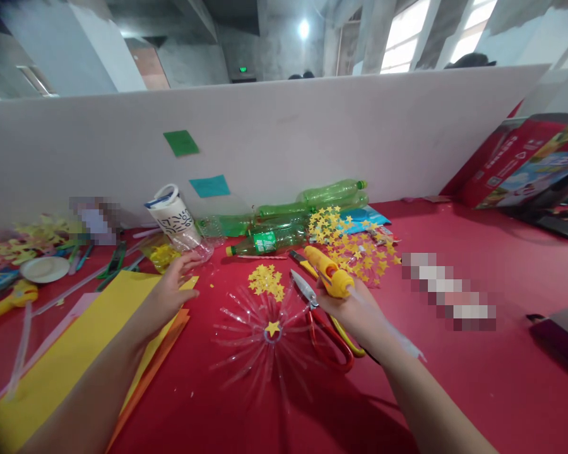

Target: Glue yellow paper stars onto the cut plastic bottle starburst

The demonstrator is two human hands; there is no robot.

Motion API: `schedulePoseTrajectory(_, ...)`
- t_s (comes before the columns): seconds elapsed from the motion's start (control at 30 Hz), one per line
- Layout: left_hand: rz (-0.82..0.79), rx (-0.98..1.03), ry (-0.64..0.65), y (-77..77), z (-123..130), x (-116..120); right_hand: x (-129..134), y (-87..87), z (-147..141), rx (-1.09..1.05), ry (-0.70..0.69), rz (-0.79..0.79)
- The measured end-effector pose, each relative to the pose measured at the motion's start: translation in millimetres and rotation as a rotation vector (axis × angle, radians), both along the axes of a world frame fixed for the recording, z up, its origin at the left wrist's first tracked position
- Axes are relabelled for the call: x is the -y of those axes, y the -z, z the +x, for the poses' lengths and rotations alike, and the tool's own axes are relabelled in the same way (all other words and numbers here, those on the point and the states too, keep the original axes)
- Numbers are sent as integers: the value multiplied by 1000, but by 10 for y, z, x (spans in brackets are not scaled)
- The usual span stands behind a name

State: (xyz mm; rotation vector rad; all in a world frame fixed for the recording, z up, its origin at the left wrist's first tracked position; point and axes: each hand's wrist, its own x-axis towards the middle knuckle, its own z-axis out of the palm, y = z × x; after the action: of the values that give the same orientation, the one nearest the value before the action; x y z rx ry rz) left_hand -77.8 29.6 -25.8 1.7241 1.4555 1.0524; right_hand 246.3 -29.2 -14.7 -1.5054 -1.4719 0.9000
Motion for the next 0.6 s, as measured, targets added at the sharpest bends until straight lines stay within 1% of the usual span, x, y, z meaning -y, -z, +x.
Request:
schedulePoseTrajectory(0.03, -30, 36, 27, 13, 31, 16, 13, -9, -8, 12, 1, -20)
schedulePoseTrajectory(0.1, -151, 70, 118, 29, 122, 67, 40, -23, -31, 48, -18, -60)
schedulePoseTrajectory(0.17, -256, 15, 213, 32, 217, 124, 58, -26, -56, 93, -35, -74)
schedulePoseTrajectory(0.23, -287, -45, 270, 28, 279, 169, 62, -16, -73, 122, -16, -70)
schedulePoseTrajectory(0.37, -321, -106, 290, -27, 284, 214, 44, 19, -56, 158, 62, -96)
schedulePoseTrajectory(0.43, -352, -150, 281, -84, 261, 229, 36, 20, -42, 151, 69, -116)
schedulePoseTrajectory(0.5, -312, -224, 244, -151, 250, 245, 32, 0, -43, 116, 38, -112)
schedulePoseTrajectory(0.6, -122, -328, 173, -233, 271, 272, 30, -46, -66, 46, -17, -75)
